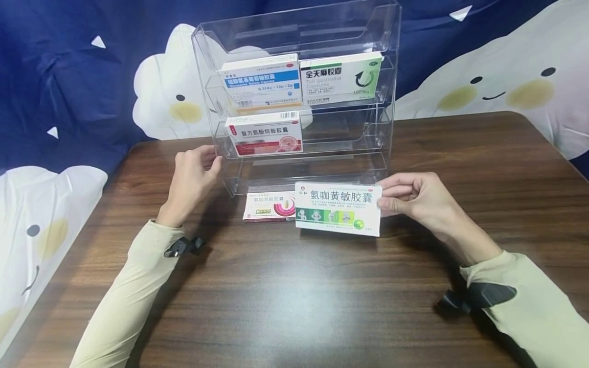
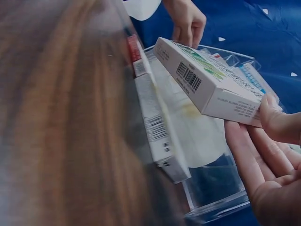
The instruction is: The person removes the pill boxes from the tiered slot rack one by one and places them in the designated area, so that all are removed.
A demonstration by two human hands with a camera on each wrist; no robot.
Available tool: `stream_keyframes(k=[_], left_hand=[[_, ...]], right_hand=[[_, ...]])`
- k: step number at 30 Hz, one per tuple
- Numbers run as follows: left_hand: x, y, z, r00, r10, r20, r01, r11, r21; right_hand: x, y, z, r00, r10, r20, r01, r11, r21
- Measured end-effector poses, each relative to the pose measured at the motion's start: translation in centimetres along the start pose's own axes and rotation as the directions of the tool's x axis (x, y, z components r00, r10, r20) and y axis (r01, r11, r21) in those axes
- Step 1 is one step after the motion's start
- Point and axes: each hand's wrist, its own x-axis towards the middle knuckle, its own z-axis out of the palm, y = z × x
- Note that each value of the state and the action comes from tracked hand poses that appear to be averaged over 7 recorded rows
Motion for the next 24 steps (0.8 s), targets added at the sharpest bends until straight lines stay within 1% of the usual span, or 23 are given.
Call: stream_keyframes(k=[3,9,11,15,17,19,21,24], left_hand=[[0.0,0.0,0.0,1.0,-0.004,0.002,0.004,1.0,-0.001],[0.0,0.1,-0.1,1.0,0.001,0.0,-0.001,1.0,0.0],[0.0,0.1,-0.1,1.0,0.002,-0.001,-0.002,1.0,0.006],[0.1,0.2,-0.1,1.0,-0.002,-0.002,0.002,1.0,0.016],[0.1,0.2,-0.1,1.0,-0.002,-0.001,0.002,1.0,0.015],[0.1,0.2,-0.1,1.0,-0.003,-0.001,0.003,1.0,0.014],[0.0,0.2,-0.1,1.0,-0.002,-0.001,0.002,1.0,0.011],[0.0,0.1,0.0,1.0,-0.002,-0.001,0.002,1.0,0.01]], right_hand=[[-0.4,0.5,0.0,0.998,0.05,0.025,-0.048,0.995,-0.084],[-1.2,1.8,-0.2,0.99,0.095,0.103,-0.09,0.995,-0.052],[-1.4,2.1,-0.3,0.988,0.109,0.112,-0.101,0.992,-0.074],[-1.7,2.8,-0.4,0.982,0.116,0.149,-0.114,0.993,-0.025],[-1.8,3.1,-0.5,0.975,0.11,0.193,-0.117,0.993,0.028],[-1.7,3.4,-0.7,0.965,0.121,0.233,-0.141,0.988,0.069],[-1.6,3.6,-0.8,0.951,0.146,0.273,-0.178,0.98,0.093],[-1.5,3.8,-1.1,0.93,0.216,0.298,-0.253,0.963,0.092]])
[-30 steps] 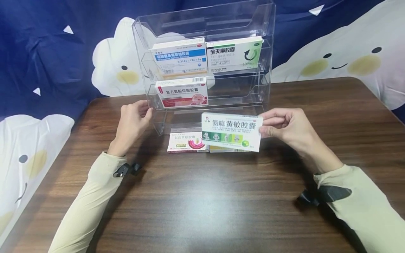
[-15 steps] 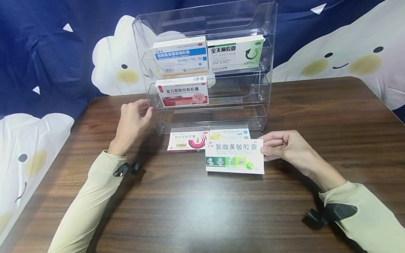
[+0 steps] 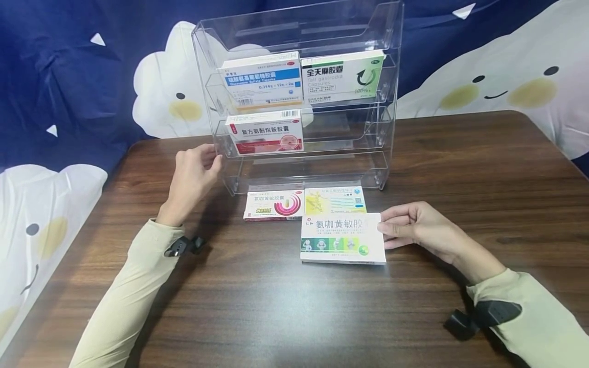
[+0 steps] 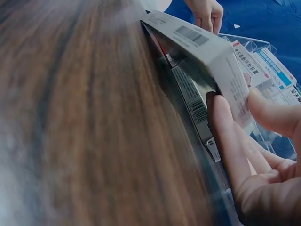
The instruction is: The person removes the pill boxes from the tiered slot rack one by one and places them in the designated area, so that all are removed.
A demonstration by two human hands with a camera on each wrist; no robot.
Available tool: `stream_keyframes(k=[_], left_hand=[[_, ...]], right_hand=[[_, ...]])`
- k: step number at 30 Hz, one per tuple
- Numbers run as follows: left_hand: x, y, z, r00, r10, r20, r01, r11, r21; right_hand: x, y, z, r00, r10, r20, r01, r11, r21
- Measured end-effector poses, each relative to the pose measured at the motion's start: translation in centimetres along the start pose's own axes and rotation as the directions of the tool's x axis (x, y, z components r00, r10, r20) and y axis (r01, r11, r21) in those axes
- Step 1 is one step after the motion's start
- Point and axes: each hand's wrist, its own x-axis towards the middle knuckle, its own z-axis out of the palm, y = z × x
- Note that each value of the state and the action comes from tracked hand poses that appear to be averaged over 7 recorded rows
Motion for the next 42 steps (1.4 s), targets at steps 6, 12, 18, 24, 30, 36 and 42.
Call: stream_keyframes(k=[6,12,18,24,30,36,42], left_hand=[[0.0,0.0,0.1,1.0,0.001,-0.003,-0.001,1.0,-0.001],[-0.1,0.1,0.0,1.0,0.002,-0.004,-0.002,1.0,-0.009],[-0.2,0.0,0.0,1.0,0.005,-0.003,-0.005,1.0,-0.017],[-0.1,0.0,0.1,1.0,0.005,-0.002,-0.005,1.0,-0.003],[-0.1,0.0,0.1,1.0,0.007,-0.007,-0.007,1.0,0.0],[-0.1,0.1,0.2,1.0,-0.011,0.004,0.011,1.0,0.01],[-0.1,0.1,0.1,1.0,-0.017,0.002,0.017,1.0,0.011]], right_hand=[[0.0,0.0,-0.6,0.994,0.108,-0.017,-0.108,0.994,-0.031],[0.0,-0.4,-0.2,0.981,0.163,-0.107,-0.176,0.976,-0.127],[-0.1,-1.7,1.0,0.956,0.153,-0.251,-0.234,0.913,-0.333],[-0.7,-2.8,3.5,0.904,-0.392,-0.173,0.049,0.495,-0.867],[-0.5,-2.9,5.8,0.818,-0.525,0.234,0.341,0.117,-0.933],[-0.1,-2.3,7.1,0.809,-0.463,0.361,0.41,0.007,-0.912],[-0.1,-2.1,7.4,0.786,-0.481,0.388,0.431,-0.024,-0.902]])
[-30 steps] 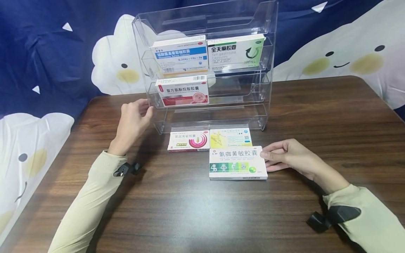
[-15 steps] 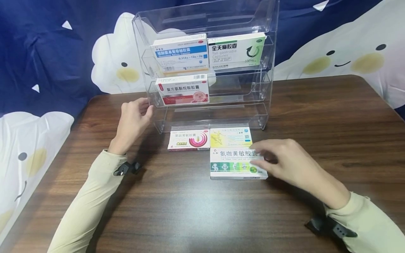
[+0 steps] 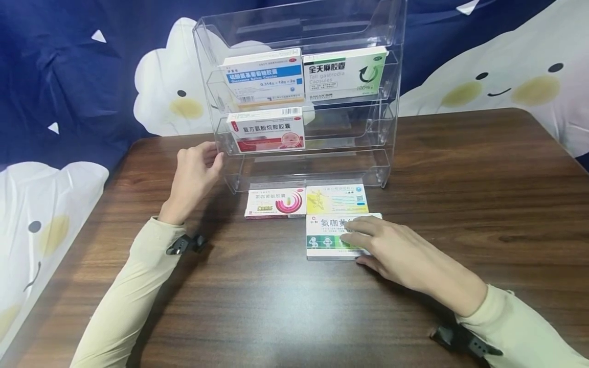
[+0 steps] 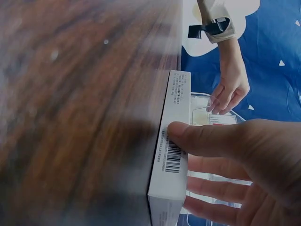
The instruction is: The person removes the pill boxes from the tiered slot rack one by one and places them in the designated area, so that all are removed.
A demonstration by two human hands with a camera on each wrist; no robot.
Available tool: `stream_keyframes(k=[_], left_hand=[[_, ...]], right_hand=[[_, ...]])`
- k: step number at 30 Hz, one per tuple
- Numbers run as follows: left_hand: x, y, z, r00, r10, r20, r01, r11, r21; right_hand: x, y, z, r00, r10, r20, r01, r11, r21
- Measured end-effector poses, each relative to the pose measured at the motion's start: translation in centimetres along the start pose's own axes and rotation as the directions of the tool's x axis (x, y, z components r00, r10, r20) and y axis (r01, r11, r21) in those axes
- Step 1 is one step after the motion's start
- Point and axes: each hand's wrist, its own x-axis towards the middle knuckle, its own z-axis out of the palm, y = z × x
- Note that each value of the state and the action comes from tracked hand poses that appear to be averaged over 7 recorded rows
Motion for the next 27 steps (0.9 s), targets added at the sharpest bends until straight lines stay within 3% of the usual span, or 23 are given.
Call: stream_keyframes(k=[14,18,21,24,27], left_hand=[[0.0,0.0,0.0,1.0,-0.003,-0.004,0.003,1.0,-0.003],[0.2,-0.1,0.0,1.0,0.003,-0.01,-0.003,1.0,-0.012],[0.1,-0.1,-0.1,1.0,0.007,-0.017,-0.008,1.0,-0.018],[0.0,-0.2,-0.2,1.0,0.013,-0.016,-0.013,1.0,-0.01],[0.0,-0.3,-0.2,1.0,0.023,-0.014,-0.023,1.0,-0.004]], right_hand=[[0.2,0.3,-0.2,0.999,0.018,0.03,-0.019,0.999,0.025],[1.8,1.0,-1.6,0.999,0.032,0.02,-0.033,0.996,0.087],[4.2,2.1,-3.2,0.993,0.101,-0.058,-0.093,0.987,0.134],[6.9,3.1,-3.9,0.956,0.247,-0.158,-0.215,0.957,0.193],[9.6,4.2,-3.9,0.875,0.439,-0.201,-0.36,0.871,0.335]])
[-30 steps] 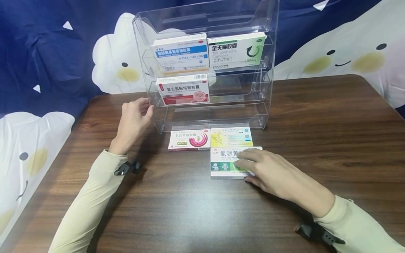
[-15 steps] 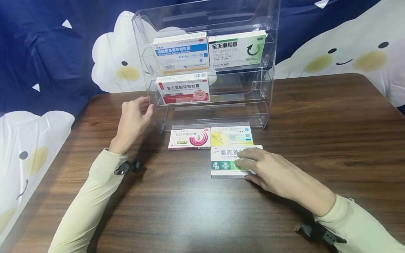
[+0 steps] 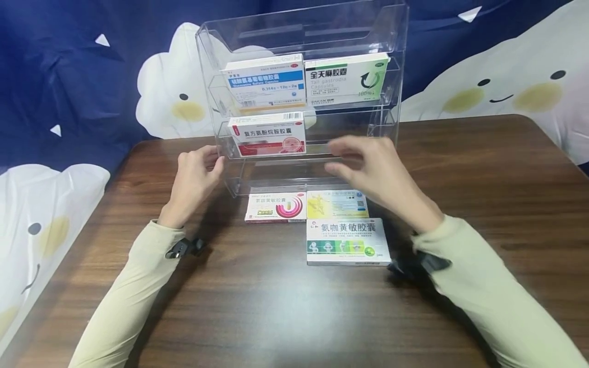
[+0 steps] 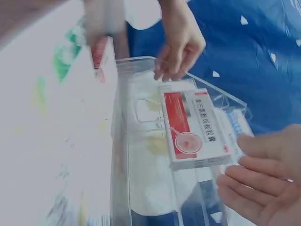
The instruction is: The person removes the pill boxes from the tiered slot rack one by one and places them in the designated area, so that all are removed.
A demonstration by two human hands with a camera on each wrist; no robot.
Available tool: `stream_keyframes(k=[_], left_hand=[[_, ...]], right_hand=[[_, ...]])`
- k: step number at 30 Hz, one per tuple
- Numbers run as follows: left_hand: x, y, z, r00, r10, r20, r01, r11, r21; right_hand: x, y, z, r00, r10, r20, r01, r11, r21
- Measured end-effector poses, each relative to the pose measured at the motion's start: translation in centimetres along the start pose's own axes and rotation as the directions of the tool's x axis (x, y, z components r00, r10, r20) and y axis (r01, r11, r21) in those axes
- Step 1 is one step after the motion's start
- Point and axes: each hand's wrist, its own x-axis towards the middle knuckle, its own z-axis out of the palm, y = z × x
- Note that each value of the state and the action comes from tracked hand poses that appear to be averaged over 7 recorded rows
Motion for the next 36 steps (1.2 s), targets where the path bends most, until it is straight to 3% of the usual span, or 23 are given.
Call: stream_keyframes(k=[4,10,16,27,36], left_hand=[[0.0,0.0,0.1,1.0,0.008,-0.009,-0.008,1.0,0.003],[-0.2,0.0,0.1,1.0,0.006,-0.003,-0.006,1.0,0.009],[-0.1,-0.1,0.1,1.0,0.012,-0.008,-0.012,1.0,0.012],[0.0,0.2,0.0,1.0,0.013,-0.01,-0.013,1.0,0.01],[0.0,0.1,0.2,1.0,0.01,0.0,-0.01,1.0,-0.001]], right_hand=[[3.1,0.4,1.8,0.975,0.215,-0.065,-0.206,0.971,0.119],[5.8,1.2,4.3,0.935,0.327,-0.138,-0.311,0.942,0.128],[6.8,1.4,5.4,0.929,0.329,-0.168,-0.304,0.94,0.155],[6.8,1.2,6.5,0.946,0.269,-0.181,-0.252,0.962,0.107],[6.6,1.4,6.7,0.932,0.268,-0.243,-0.188,0.933,0.308]])
